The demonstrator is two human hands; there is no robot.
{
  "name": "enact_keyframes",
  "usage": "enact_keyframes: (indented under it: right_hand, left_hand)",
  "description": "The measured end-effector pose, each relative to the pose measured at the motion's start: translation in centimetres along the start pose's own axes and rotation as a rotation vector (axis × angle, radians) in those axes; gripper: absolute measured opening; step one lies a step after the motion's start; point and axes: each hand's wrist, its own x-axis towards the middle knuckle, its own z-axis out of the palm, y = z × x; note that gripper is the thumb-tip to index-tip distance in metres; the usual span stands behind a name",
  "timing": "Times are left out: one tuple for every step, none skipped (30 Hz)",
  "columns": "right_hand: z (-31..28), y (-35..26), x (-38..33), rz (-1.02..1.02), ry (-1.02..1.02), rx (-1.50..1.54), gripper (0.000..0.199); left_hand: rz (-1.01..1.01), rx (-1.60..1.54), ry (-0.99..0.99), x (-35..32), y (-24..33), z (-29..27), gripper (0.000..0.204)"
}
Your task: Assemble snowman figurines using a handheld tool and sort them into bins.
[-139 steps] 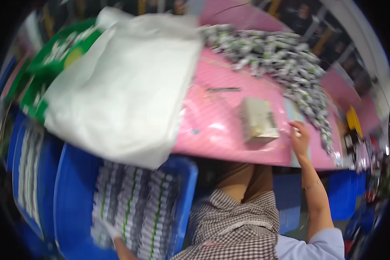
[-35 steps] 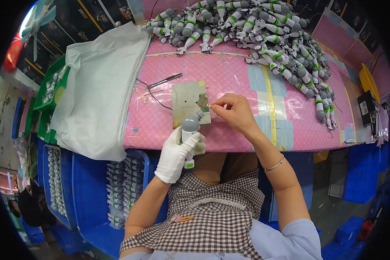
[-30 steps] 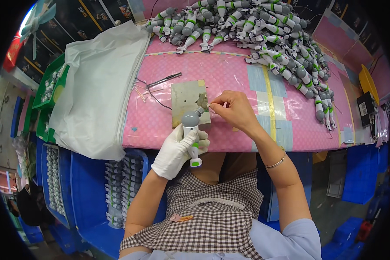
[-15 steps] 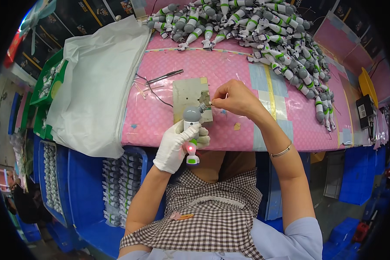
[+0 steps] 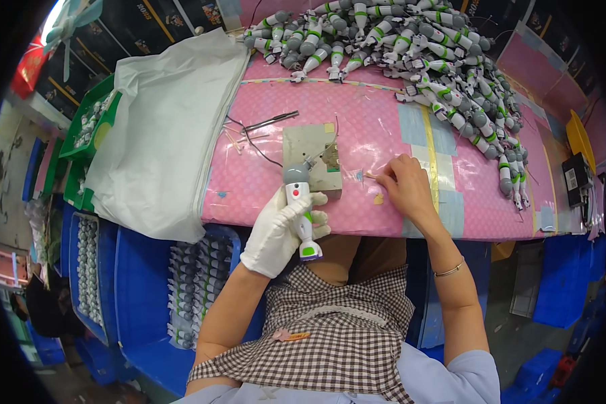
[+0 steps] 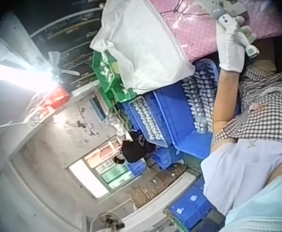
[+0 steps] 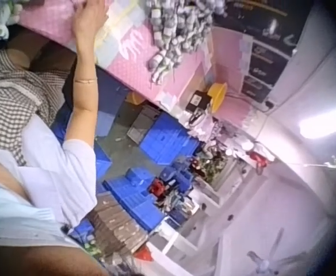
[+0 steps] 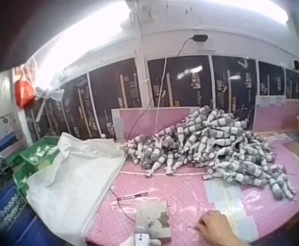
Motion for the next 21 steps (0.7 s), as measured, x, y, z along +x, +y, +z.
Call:
enact_keyframes:
  right_hand:
    - [-0.4,-0.7,0.0,-0.006,-0.003,0.004,0.014]
    - [-0.7,-1.8,0.0,0.042,0.024,0.262,0.011]
    - [-1.2,-2.6,0.0,0.090,0.055,0.515,0.009]
    - [-1.3,-4.0,-0.2,0.034,0.071,0.644,0.006]
    - [-1.3,-5.4,-0.5,-0.022,0.086,0.772,0.006]
    - [-1.4,-6.6,-0.7,-0.093,0.075,0.788,0.015]
    - [-0.9,-7.7,-0.8,-0.098,0.076,0.792,0.015]
    - [-0.3,-8.7,-0.7,-0.181,0.141,0.794,0.016]
    - [0.0,-9.2,-0.8,-0.256,0.208,0.788,0.018]
    - [0.3,-9.4,-0.7,-0.253,0.210,0.784,0.018]
    - [0.5,-9.5,-0.5,-0.278,0.236,0.693,0.020]
    - [0.7,-9.6,-0.3,-0.307,0.258,0.608,0.023]
    - [0.9,-9.7,-0.4,-0.309,0.257,0.608,0.023]
    - [1.0,-9.8,-0.7,-0.329,0.275,0.575,0.025]
    - [1.1,-9.8,-1.0,-0.352,0.292,0.543,0.027]
    - [1.2,-9.9,-1.2,-0.358,0.288,0.542,0.027]
    - [1.3,-9.8,-1.5,-0.345,0.275,0.544,0.027]
    - [1.3,-9.8,-1.8,-0.329,0.261,0.546,0.028]
    - [1.3,-9.8,-1.6,-0.332,0.254,0.544,0.028]
    - [1.3,-10.0,-1.2,-0.339,0.276,0.535,0.029]
    - [1.3,-10.2,-1.0,-0.343,0.302,0.526,0.029]
  left_hand:
    - [0.004,-0.002,0.007,0.1,0.0,0.2,0.032]
    - [-0.007,-0.072,-0.003,0.2,0.2,0.3,0.033]
    - [-0.015,-0.142,-0.021,0.5,0.2,0.6,0.033]
    - [-0.005,-0.142,-0.013,0.6,0.1,0.6,0.033]
    - [0.058,0.056,0.016,0.7,-0.2,0.5,0.034]
    - [0.116,0.253,0.039,0.9,-0.5,0.4,0.034]
    - [0.140,0.306,0.048,1.1,-0.9,0.4,0.041]
    - [0.145,0.308,0.051,1.0,-0.9,0.6,0.041]
    - [0.114,0.405,0.126,0.8,-0.8,1.0,0.045]
    - [0.081,0.501,0.201,0.8,-0.8,1.3,0.049]
    - [0.079,0.501,0.195,0.8,-0.9,1.4,0.049]
    - [0.081,0.525,0.197,0.9,-0.9,1.5,0.052]
    - [0.083,0.547,0.198,1.0,-0.9,1.4,0.056]
    - [0.084,0.544,0.199,1.1,-1.0,1.3,0.056]
    - [0.107,0.569,0.199,1.1,-1.0,1.1,0.056]
    - [0.131,0.593,0.199,1.3,-1.1,0.9,0.056]
    - [0.133,0.587,0.202,1.6,-1.3,0.6,0.056]
    - [0.199,0.661,0.214,1.8,-1.8,0.2,0.055]
    - [0.265,0.736,0.225,1.9,-2.0,0.1,0.055]
    - [0.263,0.729,0.227,1.9,-2.1,0.1,0.055]
    - [0.254,0.749,0.237,2.0,-2.0,0.2,0.055]
